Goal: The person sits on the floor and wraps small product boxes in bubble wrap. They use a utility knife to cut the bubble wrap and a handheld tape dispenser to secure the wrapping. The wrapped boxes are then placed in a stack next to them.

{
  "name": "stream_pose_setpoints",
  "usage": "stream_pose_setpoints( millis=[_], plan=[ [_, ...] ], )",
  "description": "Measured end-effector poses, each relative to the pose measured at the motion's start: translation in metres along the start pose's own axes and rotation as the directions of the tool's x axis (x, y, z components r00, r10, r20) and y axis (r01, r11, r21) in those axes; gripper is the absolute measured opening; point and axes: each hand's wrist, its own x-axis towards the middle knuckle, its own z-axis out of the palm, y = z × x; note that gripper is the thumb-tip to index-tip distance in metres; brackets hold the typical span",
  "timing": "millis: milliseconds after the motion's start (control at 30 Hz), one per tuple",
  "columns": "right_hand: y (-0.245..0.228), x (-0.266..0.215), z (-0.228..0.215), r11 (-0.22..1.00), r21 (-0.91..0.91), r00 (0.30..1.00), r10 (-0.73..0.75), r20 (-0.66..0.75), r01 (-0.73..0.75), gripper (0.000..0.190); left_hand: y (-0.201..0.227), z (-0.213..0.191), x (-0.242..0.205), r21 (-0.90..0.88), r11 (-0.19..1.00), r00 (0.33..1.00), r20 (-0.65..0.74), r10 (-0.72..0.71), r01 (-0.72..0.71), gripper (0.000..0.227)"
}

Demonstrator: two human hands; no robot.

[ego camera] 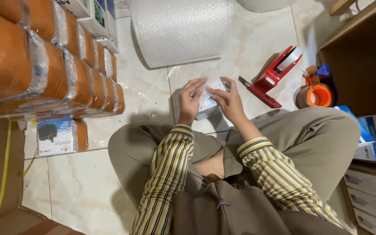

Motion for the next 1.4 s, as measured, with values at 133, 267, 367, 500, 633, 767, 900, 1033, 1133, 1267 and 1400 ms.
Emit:
stream_pose_setpoints(
  millis=[133, 267, 367, 500, 633, 767, 900, 1033, 1133, 1267, 1400],
  plan=[
    [-0.002, 0.016, -0.011, 0.955, -0.13, 0.959, -0.248, 0.136, 0.266, 0.016, -0.003, 0.001, -0.001, 0.007, 0.996, 0.996, 0.0, 0.09, -0.09, 0.028],
    [0.02, 0.024, -0.008, 0.905, -0.155, 0.905, -0.357, 0.232, 0.397, 0.004, 0.009, 0.003, -0.001, 0.097, 0.98, 0.985, 0.046, 0.169, -0.172, 0.029],
    [0.037, 0.028, -0.006, 0.891, -0.194, 0.903, -0.37, 0.218, 0.411, 0.004, 0.016, 0.008, -0.003, 0.204, 0.949, 0.969, 0.105, 0.222, -0.239, 0.025],
    [0.038, 0.023, -0.01, 0.865, -0.246, 0.896, -0.397, 0.198, 0.438, 0.008, 0.005, 0.014, -0.014, 0.319, 0.906, 0.96, 0.114, 0.255, -0.278, 0.039],
    [0.027, 0.021, -0.006, 0.83, -0.285, 0.877, -0.446, 0.176, 0.479, 0.012, 0.012, 0.016, -0.016, 0.394, 0.874, 0.957, 0.052, 0.287, -0.283, 0.038],
    [0.018, 0.021, -0.006, 0.816, -0.301, 0.87, -0.459, 0.18, 0.493, 0.022, 0.01, 0.016, -0.022, 0.422, 0.893, 0.981, -0.042, 0.188, -0.153, 0.048],
    [0.016, 0.02, -0.002, 0.81, -0.272, 0.853, -0.508, 0.116, 0.519, 0.033, -0.002, 0.02, -0.028, 0.545, 0.812, 0.965, -0.019, 0.26, -0.209, 0.069],
    [0.032, 0.019, 0.007, 0.819, -0.297, 0.868, -0.487, 0.091, 0.491, 0.038, 0.041, 0.032, -0.033, 0.63, 0.758, 0.965, -0.05, 0.258, -0.169, 0.08],
    [0.021, 0.017, 0.003, 0.839, -0.273, 0.881, -0.462, 0.101, 0.471, 0.045, 0.055, 0.035, -0.033, 0.679, 0.727, 0.99, 0.002, 0.141, -0.105, 0.084],
    [0.015, 0.019, -0.003, 0.903, -0.203, 0.925, -0.365, 0.102, 0.378, 0.045, 0.025, 0.036, -0.036, 0.736, 0.648, 0.974, 0.068, 0.218, -0.196, 0.035],
    [-0.001, 0.03, -0.029, 0.954, 0.156, 0.954, -0.274, 0.124, 0.254, 0.039, -0.005, 0.033, -0.033, 0.741, 0.593, 0.904, 0.043, 0.426, -0.315, 0.015]
  ],
)
